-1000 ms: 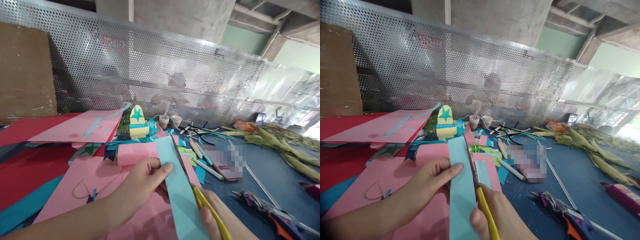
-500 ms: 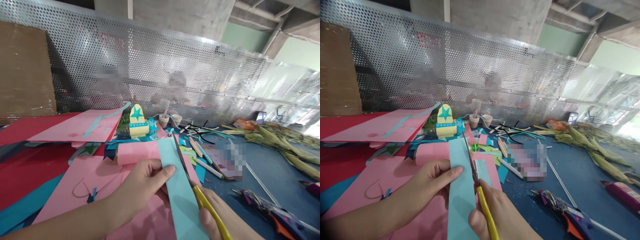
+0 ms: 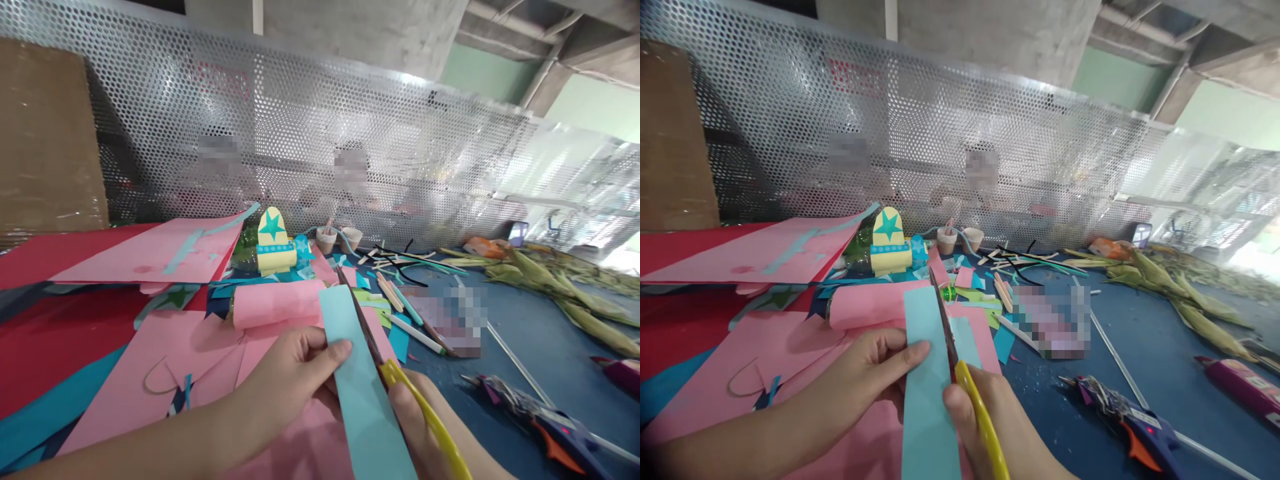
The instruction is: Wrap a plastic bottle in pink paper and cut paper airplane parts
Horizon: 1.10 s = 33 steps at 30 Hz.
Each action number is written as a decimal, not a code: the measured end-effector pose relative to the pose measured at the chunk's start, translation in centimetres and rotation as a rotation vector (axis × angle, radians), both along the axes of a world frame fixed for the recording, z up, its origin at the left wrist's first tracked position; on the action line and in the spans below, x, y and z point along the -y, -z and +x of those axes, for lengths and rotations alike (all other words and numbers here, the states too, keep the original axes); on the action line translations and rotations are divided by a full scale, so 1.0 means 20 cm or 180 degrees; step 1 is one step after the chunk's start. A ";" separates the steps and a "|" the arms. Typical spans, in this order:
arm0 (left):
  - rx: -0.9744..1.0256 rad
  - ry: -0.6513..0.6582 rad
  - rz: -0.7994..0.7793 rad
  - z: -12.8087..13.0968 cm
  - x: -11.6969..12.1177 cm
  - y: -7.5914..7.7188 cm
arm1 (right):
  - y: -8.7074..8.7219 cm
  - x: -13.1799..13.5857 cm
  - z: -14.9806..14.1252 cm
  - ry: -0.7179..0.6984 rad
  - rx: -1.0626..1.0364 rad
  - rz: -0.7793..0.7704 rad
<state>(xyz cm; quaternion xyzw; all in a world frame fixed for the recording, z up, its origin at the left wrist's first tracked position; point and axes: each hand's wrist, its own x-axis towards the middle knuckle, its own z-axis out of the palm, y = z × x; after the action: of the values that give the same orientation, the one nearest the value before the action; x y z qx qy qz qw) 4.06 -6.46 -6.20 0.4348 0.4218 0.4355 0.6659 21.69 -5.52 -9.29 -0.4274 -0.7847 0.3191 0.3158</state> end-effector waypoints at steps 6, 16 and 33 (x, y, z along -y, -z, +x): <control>-0.0145 -0.0130 0.0041 -0.02 -0.04 0.07 | 0.01 -0.19 0.08 0.0583 0.1291 0.0360; 0.0097 -0.0649 0.0257 -0.10 -0.15 0.14 | 0.04 -0.31 0.14 0.0737 0.1405 0.1239; -0.0089 -0.0678 0.0141 -0.12 -0.17 0.14 | -0.03 -0.20 0.06 -0.0111 0.0620 0.0443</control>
<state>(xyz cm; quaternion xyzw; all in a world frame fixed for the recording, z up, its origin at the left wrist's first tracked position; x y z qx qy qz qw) 1.73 -2.98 -9.06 0.4081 0.4651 0.5070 0.6001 22.79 -1.61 -8.77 -0.4198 -0.8392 0.2262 0.2613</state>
